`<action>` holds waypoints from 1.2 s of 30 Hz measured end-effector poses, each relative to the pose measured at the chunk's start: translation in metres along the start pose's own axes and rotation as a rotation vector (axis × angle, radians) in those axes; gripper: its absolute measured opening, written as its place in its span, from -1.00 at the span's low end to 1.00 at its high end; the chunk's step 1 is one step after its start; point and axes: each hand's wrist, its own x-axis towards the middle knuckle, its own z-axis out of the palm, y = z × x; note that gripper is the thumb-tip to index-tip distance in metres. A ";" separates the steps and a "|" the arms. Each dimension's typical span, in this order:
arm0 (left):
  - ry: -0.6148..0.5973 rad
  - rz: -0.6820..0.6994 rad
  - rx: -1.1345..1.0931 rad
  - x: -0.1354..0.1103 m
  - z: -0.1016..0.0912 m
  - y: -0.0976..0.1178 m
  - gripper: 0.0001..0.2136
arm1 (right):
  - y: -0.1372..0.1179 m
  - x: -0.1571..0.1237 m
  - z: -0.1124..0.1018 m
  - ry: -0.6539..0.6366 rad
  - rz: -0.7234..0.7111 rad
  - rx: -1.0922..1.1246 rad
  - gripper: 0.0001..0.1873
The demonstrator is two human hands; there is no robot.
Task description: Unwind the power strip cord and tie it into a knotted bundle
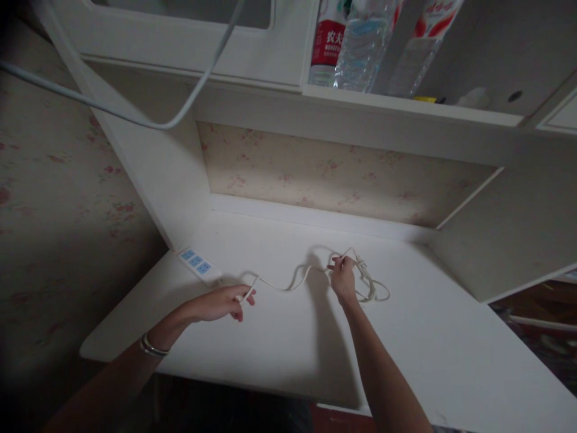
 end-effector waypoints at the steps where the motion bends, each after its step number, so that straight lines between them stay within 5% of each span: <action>1: 0.006 -0.026 -0.032 0.003 0.003 -0.001 -0.65 | -0.005 -0.006 -0.003 0.005 -0.001 0.018 -0.58; 8: -0.119 -0.071 0.190 0.028 0.032 -0.022 -0.74 | -0.044 -0.057 -0.014 -0.096 -0.164 -0.088 -0.59; 15: 0.109 0.028 0.500 0.026 0.062 -0.014 -0.65 | -0.077 -0.100 0.010 -0.490 -0.377 -0.374 -0.61; 22: 0.387 -0.027 0.247 0.013 0.065 0.007 -0.50 | -0.090 -0.116 0.038 -0.592 -0.433 -0.383 -0.57; 27: 0.293 -0.023 0.169 0.013 0.069 -0.005 -0.59 | -0.092 -0.126 0.051 -0.668 -0.375 -0.316 -0.63; 31: 0.165 0.037 -0.098 0.010 0.073 -0.011 -0.80 | -0.093 -0.136 0.057 -0.758 -0.361 -0.237 -0.67; 36: 0.196 -0.026 -0.446 0.006 0.071 -0.008 -0.79 | -0.089 -0.149 0.055 -0.751 -0.386 -0.110 -0.67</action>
